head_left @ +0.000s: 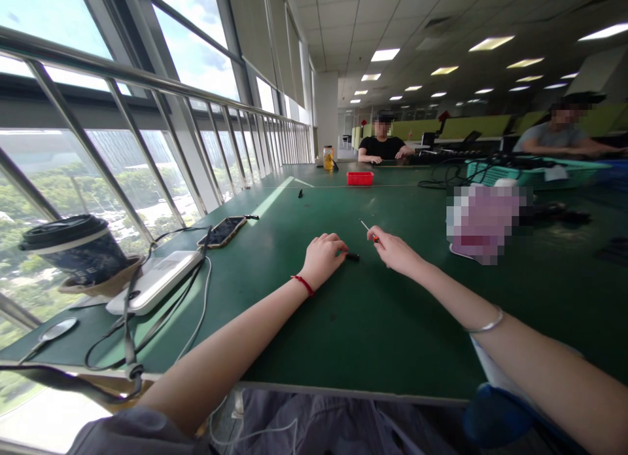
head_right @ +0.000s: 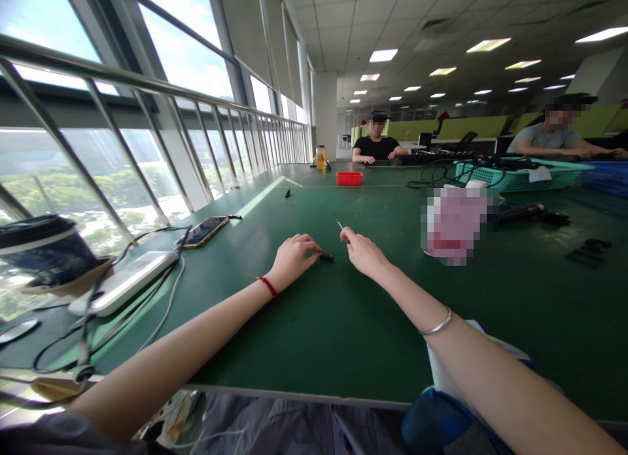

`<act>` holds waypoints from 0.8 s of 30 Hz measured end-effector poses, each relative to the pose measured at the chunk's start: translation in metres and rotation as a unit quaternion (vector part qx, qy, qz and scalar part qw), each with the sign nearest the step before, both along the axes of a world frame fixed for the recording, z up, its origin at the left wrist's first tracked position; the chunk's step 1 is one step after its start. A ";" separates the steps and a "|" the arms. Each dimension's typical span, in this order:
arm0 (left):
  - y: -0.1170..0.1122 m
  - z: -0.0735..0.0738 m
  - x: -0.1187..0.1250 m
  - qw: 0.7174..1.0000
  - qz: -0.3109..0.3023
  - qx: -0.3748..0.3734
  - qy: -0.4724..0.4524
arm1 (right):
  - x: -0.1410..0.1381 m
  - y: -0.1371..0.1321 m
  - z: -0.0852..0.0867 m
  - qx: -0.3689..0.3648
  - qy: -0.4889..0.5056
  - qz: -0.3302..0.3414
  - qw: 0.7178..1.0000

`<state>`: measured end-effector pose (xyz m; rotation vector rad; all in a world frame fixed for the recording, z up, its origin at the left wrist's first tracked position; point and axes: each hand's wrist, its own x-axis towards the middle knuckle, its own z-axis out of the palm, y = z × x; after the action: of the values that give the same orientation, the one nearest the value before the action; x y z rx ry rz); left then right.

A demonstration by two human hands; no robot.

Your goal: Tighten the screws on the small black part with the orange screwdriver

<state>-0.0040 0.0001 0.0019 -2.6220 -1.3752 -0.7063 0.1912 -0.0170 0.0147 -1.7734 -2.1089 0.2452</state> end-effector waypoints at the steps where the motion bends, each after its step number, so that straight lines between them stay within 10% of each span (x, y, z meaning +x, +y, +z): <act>1: 0.000 0.000 0.000 1.000 -0.001 0.003 0.006 | -0.001 0.000 -0.001 0.001 -0.006 0.009 1.000; 24: 0.002 -0.003 0.001 0.998 -0.036 -0.037 -0.033 | -0.010 0.004 -0.014 0.042 -0.028 0.053 0.997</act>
<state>-0.0026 0.0019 -0.0009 -2.7422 -1.3545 -0.7711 0.1808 -0.0129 0.0011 -1.6396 -2.2218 0.1340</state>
